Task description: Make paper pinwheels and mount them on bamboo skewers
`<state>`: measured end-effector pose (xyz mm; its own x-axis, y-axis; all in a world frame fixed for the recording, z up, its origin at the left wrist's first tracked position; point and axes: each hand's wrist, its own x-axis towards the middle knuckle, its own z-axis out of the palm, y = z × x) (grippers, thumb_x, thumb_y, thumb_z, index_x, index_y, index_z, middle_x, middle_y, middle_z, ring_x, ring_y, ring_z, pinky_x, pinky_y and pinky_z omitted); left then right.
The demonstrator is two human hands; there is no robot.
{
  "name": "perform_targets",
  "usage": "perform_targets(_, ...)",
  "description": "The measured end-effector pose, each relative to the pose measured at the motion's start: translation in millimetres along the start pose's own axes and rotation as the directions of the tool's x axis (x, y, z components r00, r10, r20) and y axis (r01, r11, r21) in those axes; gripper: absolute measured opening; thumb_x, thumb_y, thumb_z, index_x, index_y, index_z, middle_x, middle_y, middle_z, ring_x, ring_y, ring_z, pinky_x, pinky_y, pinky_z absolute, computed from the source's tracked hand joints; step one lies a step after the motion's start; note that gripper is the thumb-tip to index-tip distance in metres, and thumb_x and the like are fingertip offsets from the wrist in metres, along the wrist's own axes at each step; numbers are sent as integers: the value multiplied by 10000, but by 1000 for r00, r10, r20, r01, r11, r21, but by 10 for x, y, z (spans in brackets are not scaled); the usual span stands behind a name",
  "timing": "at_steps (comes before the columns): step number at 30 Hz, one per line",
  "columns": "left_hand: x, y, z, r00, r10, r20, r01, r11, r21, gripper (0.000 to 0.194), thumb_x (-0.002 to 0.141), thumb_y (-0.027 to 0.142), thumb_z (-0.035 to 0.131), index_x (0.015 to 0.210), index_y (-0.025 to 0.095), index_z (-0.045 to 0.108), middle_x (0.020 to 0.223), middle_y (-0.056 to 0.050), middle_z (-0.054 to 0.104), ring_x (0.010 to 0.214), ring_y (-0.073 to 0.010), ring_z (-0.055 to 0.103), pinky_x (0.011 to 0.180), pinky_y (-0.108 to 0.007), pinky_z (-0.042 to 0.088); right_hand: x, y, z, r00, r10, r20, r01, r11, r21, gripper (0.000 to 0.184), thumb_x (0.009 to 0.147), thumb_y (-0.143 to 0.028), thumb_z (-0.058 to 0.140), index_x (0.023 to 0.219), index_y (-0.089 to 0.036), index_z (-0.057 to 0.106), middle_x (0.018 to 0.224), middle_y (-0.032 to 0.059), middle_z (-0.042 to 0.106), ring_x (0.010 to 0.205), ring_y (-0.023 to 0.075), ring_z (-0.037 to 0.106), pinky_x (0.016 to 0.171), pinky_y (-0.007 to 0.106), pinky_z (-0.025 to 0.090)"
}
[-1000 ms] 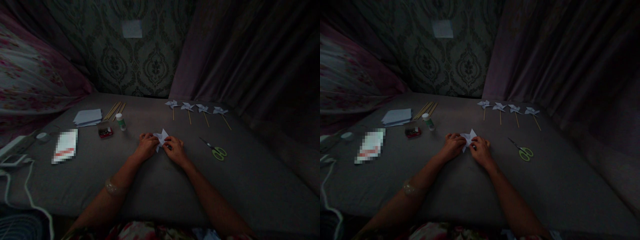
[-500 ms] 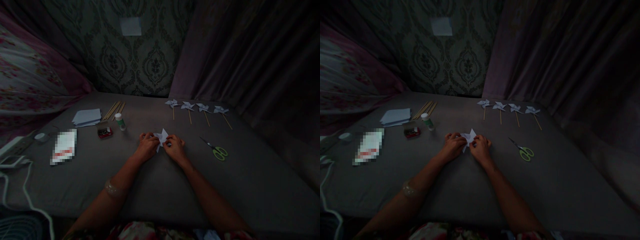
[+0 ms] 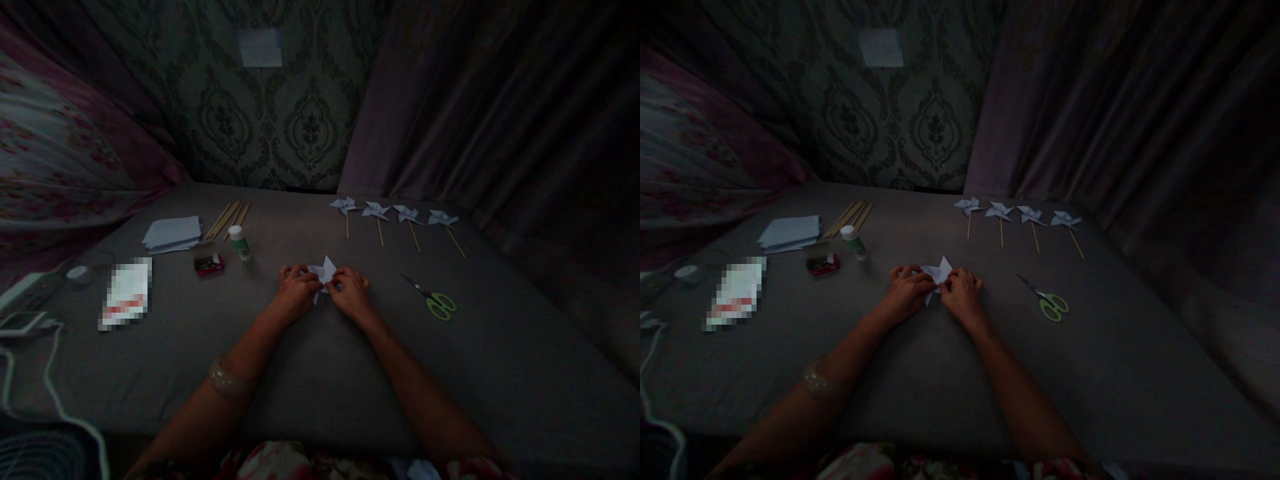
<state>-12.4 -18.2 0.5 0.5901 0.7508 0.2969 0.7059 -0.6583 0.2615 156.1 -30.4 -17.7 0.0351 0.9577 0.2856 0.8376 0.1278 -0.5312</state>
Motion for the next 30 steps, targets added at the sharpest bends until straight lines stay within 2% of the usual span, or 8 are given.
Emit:
perform_targets(10,-15,-36,53,1000,15,-23,-15,1000,-7,306,866,200,531,1051,369,707,1082,-22,697,1095,-278,477,936,-503,226,38,23,15,1000,24,2,-24,1000,1,140,783,-270,627,664,-219,682,975,63,660,970,237,575,888,428,346)
perform_targets(15,-7,-31,48,1000,4,-5,-4,1000,2,310,853,186,547,1047,362,712,1098,-28,694,1105,-285,468,938,-510,228,53,-11,-10,997,67,42,-67,998,-14,117,773,-256,643,679,-204,687,991,63,659,994,238,579,894,423,342)
perform_targets(21,2,-12,28,1000,-1,11,1,1000,14,300,856,182,544,1027,356,719,1092,-25,693,1110,-287,467,943,-514,230,49,-4,-18,999,38,31,-38,999,9,141,784,-270,634,662,-213,676,987,62,663,984,241,580,880,432,348)
perform_targets(30,13,1,21,1000,1,7,-1,999,34,278,862,196,541,1001,344,730,1082,-28,695,1100,-284,464,942,-516,234,64,-33,-54,994,66,85,-65,998,-10,140,800,-264,628,686,-200,679,1022,52,656,1023,225,555,909,408,310)
